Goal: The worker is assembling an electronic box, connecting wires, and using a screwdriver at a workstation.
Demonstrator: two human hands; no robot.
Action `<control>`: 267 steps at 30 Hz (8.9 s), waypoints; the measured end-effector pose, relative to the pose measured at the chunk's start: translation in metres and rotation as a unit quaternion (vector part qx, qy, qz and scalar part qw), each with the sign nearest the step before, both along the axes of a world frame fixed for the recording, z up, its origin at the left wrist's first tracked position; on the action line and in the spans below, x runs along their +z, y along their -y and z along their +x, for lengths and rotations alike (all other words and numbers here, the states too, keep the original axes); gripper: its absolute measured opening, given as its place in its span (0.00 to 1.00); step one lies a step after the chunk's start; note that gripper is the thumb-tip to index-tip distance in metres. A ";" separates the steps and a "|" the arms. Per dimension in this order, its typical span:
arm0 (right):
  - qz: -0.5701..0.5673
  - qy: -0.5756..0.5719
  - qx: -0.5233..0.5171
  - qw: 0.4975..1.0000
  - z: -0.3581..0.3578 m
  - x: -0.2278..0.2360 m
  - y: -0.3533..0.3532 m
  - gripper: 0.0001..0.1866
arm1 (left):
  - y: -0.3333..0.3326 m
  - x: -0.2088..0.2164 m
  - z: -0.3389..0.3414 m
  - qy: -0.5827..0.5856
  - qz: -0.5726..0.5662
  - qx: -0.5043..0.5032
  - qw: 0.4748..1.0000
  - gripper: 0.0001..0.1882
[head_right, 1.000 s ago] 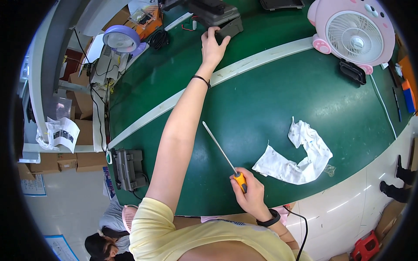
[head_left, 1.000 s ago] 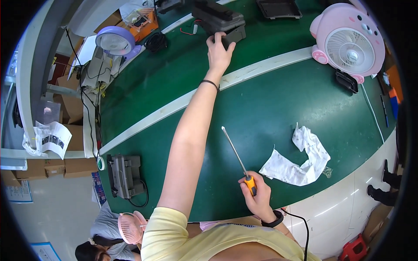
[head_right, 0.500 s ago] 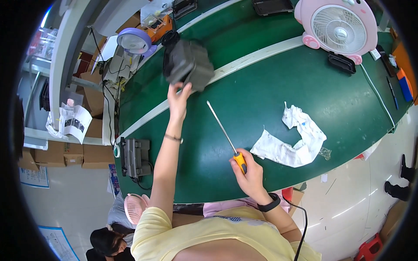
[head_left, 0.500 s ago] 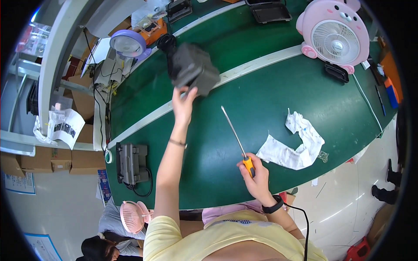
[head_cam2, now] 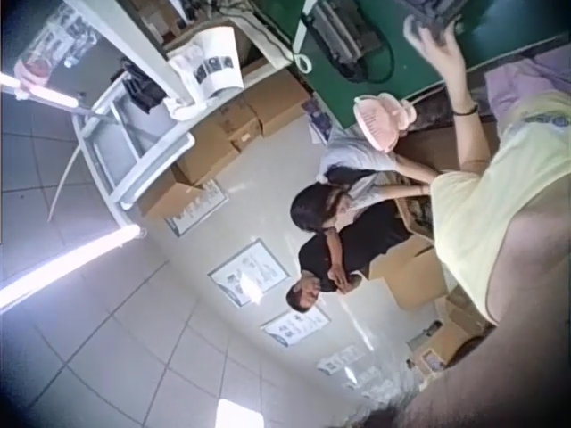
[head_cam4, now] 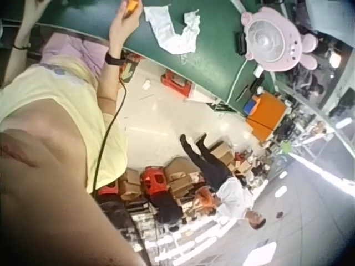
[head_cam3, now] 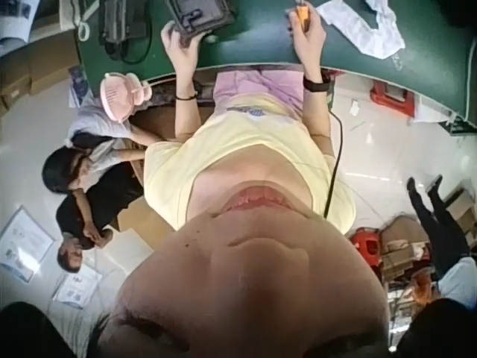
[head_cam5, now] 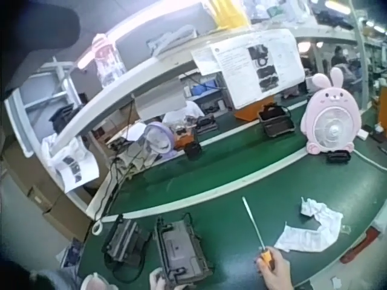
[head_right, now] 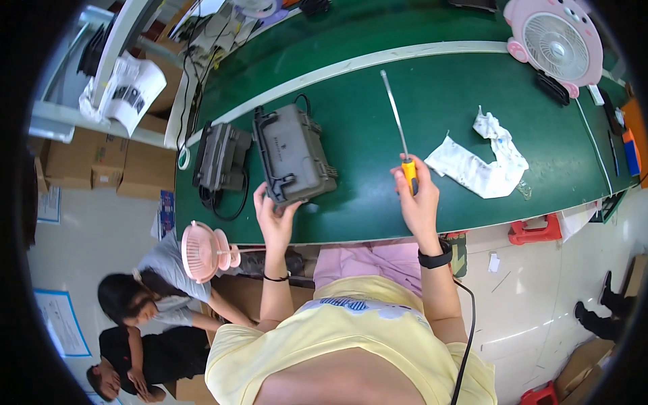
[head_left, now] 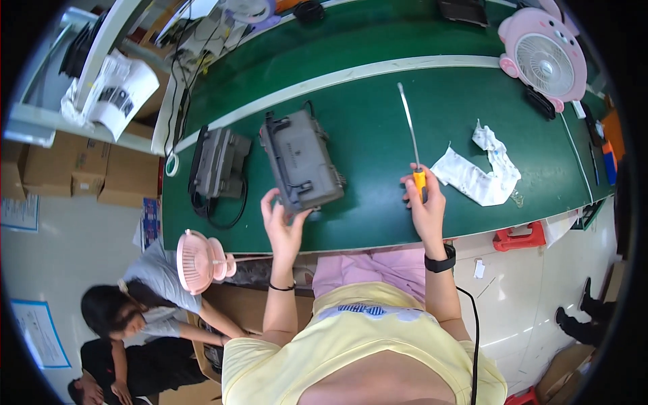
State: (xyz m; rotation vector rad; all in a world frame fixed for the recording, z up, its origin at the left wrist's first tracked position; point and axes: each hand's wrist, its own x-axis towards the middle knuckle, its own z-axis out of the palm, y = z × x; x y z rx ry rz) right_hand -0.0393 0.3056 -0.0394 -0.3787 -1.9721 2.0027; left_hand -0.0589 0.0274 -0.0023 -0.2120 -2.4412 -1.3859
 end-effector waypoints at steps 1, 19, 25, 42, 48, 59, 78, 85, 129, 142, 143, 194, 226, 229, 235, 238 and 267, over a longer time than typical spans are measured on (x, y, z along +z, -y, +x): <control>-0.021 -0.006 0.007 1.000 0.002 0.003 0.003 0.17 | 0.001 -0.002 0.013 0.006 -0.016 0.007 1.000 0.19; -0.112 -0.041 -0.021 0.993 0.036 0.018 0.032 0.23 | 0.003 0.051 -0.032 -0.240 -0.185 -0.146 0.942 0.33; -0.151 -0.019 -0.044 0.987 0.030 0.018 0.034 0.24 | -0.001 0.067 -0.048 -0.323 -0.232 -0.174 0.901 0.34; -0.043 -0.046 0.045 0.997 0.013 0.018 0.023 0.22 | -0.040 0.044 -0.020 -0.209 -0.174 -0.225 0.936 0.24; -0.026 -0.036 0.079 0.996 0.013 0.015 0.014 0.21 | -0.006 0.034 -0.008 -0.366 0.133 0.111 0.914 0.26; -0.037 -0.012 0.077 0.996 0.014 0.015 0.017 0.25 | 0.053 -0.024 -0.001 -0.284 -0.357 -0.026 0.890 0.32; -0.024 0.018 0.051 0.998 0.014 0.025 0.020 0.24 | -0.007 0.049 0.014 0.119 0.507 -0.223 0.824 0.40; -0.037 0.006 0.054 0.998 0.015 0.022 0.020 0.24 | -0.029 0.052 -0.002 0.003 -0.025 -0.102 0.994 0.09; -0.059 -0.124 0.125 0.983 -0.049 0.049 -0.014 0.25 | 0.014 0.011 0.024 -0.203 -0.261 -0.205 0.921 0.29; -0.053 -0.087 0.112 0.988 -0.053 0.047 -0.006 0.25 | 0.011 -0.010 0.013 -0.221 -0.230 -0.169 0.932 0.44; -0.055 -0.087 0.114 0.988 -0.053 0.046 -0.006 0.25 | 0.010 -0.013 0.012 -0.257 -0.226 -0.150 0.927 0.42; 0.300 -0.093 -0.038 0.948 -0.050 0.068 0.018 0.31 | -0.032 -0.012 -0.009 -0.098 0.104 0.036 0.989 0.27; 0.184 -0.084 -0.018 0.979 0.007 0.069 0.051 0.14 | -0.033 -0.017 -0.029 -0.160 0.114 -0.043 0.980 0.27; -0.068 -0.121 0.068 0.988 0.004 0.079 0.053 0.14 | -0.036 -0.016 -0.025 -0.157 0.112 -0.043 0.980 0.27; 0.070 -0.141 -0.009 0.988 -0.014 0.075 0.052 0.16 | -0.035 -0.017 -0.019 -0.156 0.117 -0.036 0.980 0.26; 0.095 -0.127 -0.004 0.987 -0.016 0.079 0.046 0.16 | -0.036 -0.017 -0.018 -0.156 0.111 -0.022 0.981 0.26; 0.453 -0.190 -0.079 0.868 -0.044 0.092 0.047 0.17 | -0.032 0.009 -0.038 -0.206 -0.042 -0.004 0.978 0.26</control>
